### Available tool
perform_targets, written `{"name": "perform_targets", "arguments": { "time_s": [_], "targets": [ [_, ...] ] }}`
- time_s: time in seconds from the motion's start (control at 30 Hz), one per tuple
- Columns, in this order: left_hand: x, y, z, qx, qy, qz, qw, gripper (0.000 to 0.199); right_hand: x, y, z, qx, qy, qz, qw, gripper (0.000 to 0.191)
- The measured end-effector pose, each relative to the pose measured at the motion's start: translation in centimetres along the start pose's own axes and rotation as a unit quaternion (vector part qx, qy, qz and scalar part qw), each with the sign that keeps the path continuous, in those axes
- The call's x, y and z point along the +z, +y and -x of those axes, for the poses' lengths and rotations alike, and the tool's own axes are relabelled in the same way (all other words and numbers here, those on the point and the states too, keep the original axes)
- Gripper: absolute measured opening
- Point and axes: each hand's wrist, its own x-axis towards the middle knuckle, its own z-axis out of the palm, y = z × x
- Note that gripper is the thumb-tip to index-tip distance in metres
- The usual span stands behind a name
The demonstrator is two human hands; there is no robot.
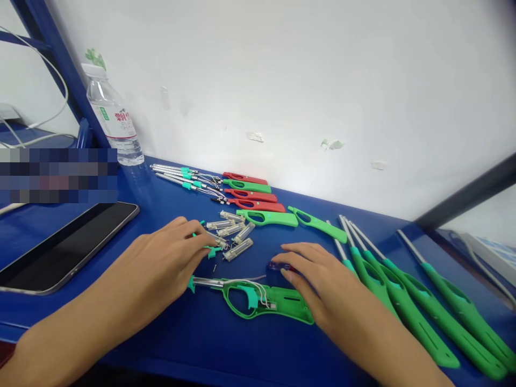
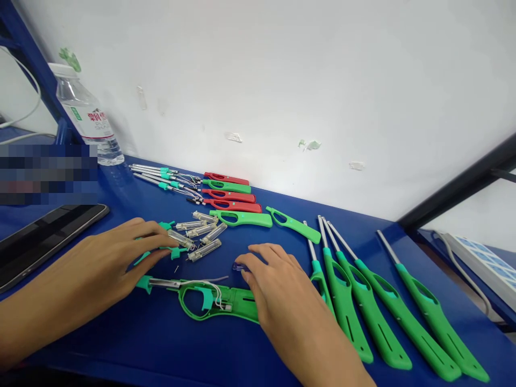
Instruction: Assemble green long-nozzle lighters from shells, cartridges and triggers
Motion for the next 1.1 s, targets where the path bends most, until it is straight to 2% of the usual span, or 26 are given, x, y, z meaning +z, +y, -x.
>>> {"name": "perform_targets", "arguments": {
  "time_s": [0.17, 0.37, 0.5, 0.8, 1.0, 1.1],
  "targets": [
    [0.1, 1.7, 0.1, 0.035, -0.054, 0.099, 0.993, 0.021, -0.2, -0.8, -0.2, -0.012, 0.013, -0.009, 1.0, 0.028],
    [1.1, 2.1, 1.0, 0.038, -0.077, 0.104, 0.991, 0.018, -0.2, -1.5, -0.8, -0.065, 0.016, 0.004, 0.998, 0.028],
    [1.3, 2.2, 1.0, 0.044, -0.082, 0.128, 0.987, 0.021, 0.0, -2.4, -1.2, -0.066, 0.01, 0.006, 0.998, 0.022],
    [-0.9, 2.3, 0.9, 0.081, -0.06, 0.075, 0.992, 0.028, -0.2, -3.3, -1.9, -0.027, -0.045, 0.003, 0.999, 0.015],
    [-0.3, 2.5, 1.2, 0.069, -0.097, 0.068, 0.991, 0.034, -0.3, -3.0, -2.1, -0.039, -0.05, 0.003, 0.998, 0.019],
    [0.0, 3.2, 1.1, 0.076, -0.09, 0.08, 0.99, 0.028, -0.1, -2.8, -1.9, -0.057, -0.036, 0.012, 0.998, 0.018]
  ]
}}
